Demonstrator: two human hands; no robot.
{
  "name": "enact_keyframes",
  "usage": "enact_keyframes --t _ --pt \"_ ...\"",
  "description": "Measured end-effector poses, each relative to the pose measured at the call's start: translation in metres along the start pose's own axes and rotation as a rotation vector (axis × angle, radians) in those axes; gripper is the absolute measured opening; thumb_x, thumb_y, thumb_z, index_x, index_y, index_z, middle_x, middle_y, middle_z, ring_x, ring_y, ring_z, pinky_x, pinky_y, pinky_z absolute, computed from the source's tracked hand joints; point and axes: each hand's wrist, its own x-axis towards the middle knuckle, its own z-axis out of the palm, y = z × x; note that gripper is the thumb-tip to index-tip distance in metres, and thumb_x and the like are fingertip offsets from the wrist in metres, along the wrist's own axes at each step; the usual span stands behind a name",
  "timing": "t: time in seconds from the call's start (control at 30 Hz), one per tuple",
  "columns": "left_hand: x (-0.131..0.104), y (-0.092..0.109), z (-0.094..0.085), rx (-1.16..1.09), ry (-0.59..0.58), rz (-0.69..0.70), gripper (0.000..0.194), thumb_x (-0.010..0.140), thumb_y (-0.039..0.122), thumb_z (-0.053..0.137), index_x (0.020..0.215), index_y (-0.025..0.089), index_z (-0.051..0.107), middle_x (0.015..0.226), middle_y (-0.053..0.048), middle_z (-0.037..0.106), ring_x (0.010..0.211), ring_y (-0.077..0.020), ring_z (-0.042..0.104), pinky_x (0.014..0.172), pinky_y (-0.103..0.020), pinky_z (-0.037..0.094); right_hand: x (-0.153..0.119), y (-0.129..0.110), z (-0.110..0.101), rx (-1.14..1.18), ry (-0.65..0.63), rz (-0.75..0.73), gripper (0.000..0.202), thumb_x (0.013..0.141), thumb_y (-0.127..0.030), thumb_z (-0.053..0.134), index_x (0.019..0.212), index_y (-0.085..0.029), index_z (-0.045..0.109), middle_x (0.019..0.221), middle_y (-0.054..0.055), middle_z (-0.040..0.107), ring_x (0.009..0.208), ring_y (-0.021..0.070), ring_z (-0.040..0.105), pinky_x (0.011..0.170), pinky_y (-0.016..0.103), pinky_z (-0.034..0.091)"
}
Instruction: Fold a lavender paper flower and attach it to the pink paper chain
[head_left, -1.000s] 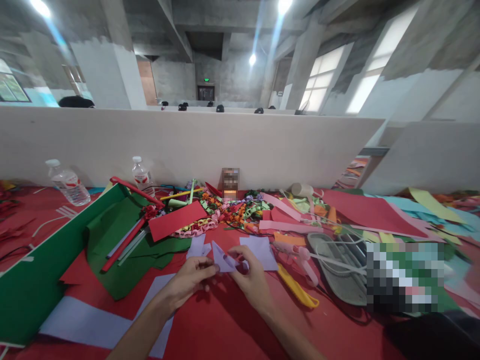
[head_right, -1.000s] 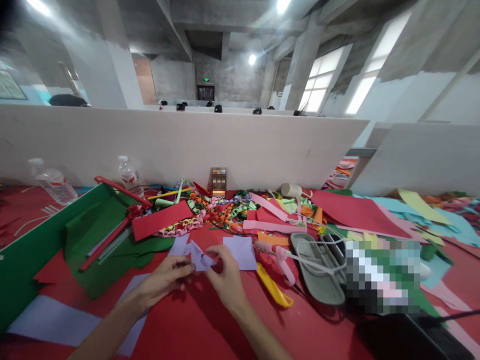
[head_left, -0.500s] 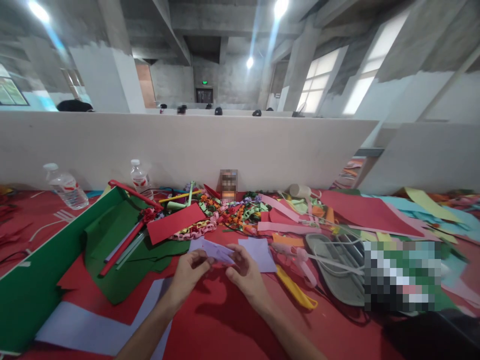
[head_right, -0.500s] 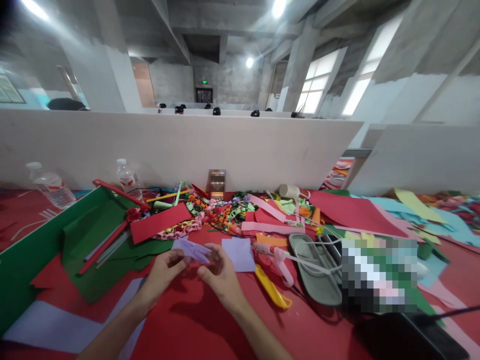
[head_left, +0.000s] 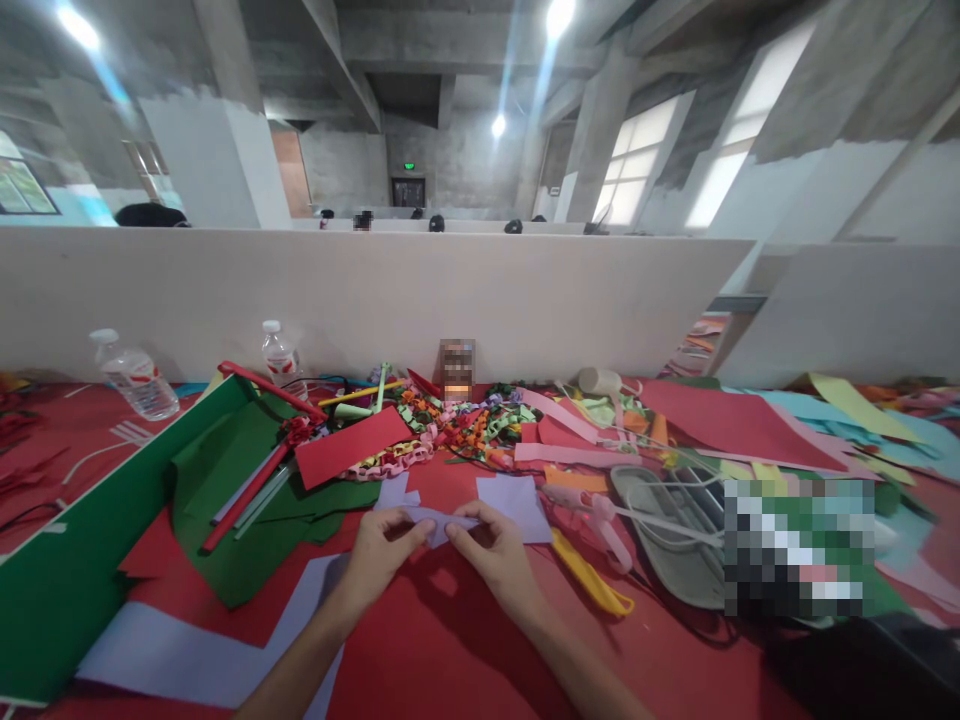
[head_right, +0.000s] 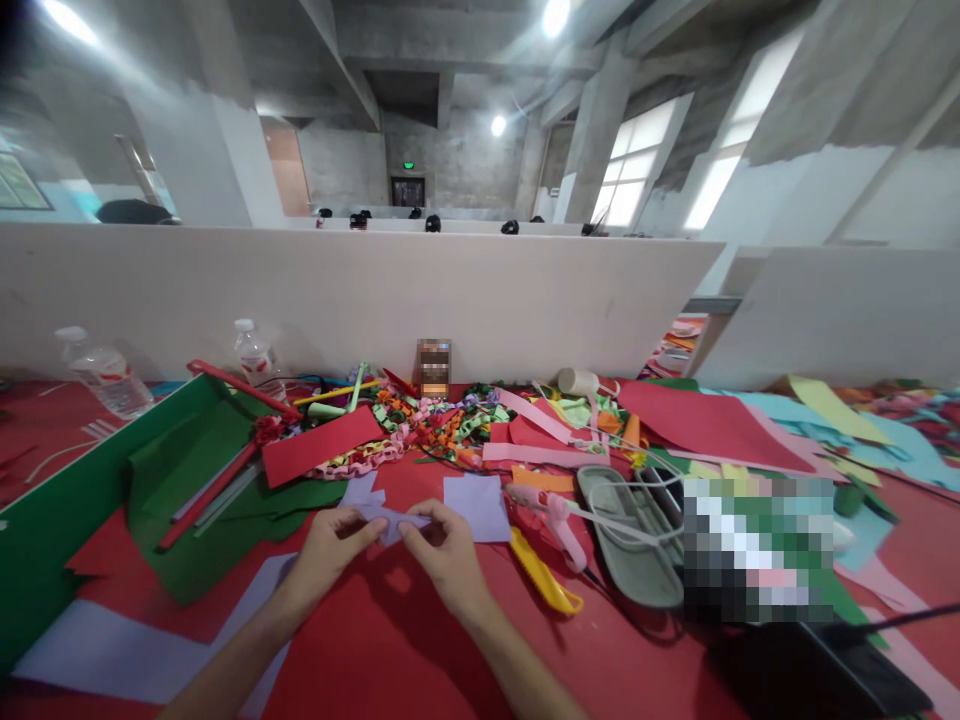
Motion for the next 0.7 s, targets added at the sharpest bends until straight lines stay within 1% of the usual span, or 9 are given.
enact_keyframes --t 0.13,0.27,0.4,0.53,0.7 --pt "-0.001 0.001 0.002 -0.002 -0.022 0.008 0.031 0.074 0.046 0.074 0.063 0.017 0.074 0.063 -0.004 0.072 0.062 -0.0201 0.061 0.064 -0.028 0.048 0.002 0.002 0.002 0.034 -0.04 0.018 0.037 0.074 -0.054 0.076 0.084 -0.018 0.071 0.078 0.004 0.071 0.071 0.0199 0.064 0.067 0.029 0.05" --pt "-0.003 0.002 0.003 0.009 -0.049 0.011 0.031 0.076 0.045 0.073 0.062 0.017 0.075 0.062 -0.005 0.071 0.062 -0.02 0.061 0.064 -0.028 0.048 0.003 0.005 0.003 0.007 -0.016 0.033 0.036 0.075 -0.052 0.075 0.075 -0.017 0.072 0.068 0.003 0.07 0.063 0.018 0.061 0.062 0.028 0.048" --pt "-0.003 0.003 0.004 0.008 -0.057 0.004 0.032 0.076 0.045 0.073 0.061 0.017 0.073 0.06 -0.004 0.069 0.061 -0.0188 0.06 0.063 -0.026 0.047 0.003 0.008 0.002 -0.004 0.016 0.035 0.035 0.075 -0.051 0.076 0.072 -0.016 0.072 0.066 0.002 0.069 0.061 0.0165 0.059 0.059 0.026 0.046" --pt "-0.002 0.006 0.003 -0.046 -0.019 -0.011 0.034 0.075 0.05 0.073 0.069 0.017 0.073 0.06 -0.001 0.066 0.056 -0.0168 0.057 0.058 -0.025 0.044 0.004 0.011 0.0 -0.012 0.022 0.048 0.036 0.074 -0.051 0.075 0.07 -0.016 0.072 0.063 0.001 0.067 0.057 0.0156 0.057 0.056 0.025 0.045" --pt "-0.001 0.005 0.0 -0.037 0.012 -0.023 0.035 0.078 0.048 0.072 0.061 0.018 0.07 0.056 0.0 0.063 0.055 -0.0151 0.054 0.056 -0.024 0.041 0.008 0.015 -0.001 -0.003 0.016 0.051 0.036 0.074 -0.052 0.076 0.072 -0.016 0.073 0.065 0.002 0.068 0.06 0.017 0.059 0.058 0.026 0.046"
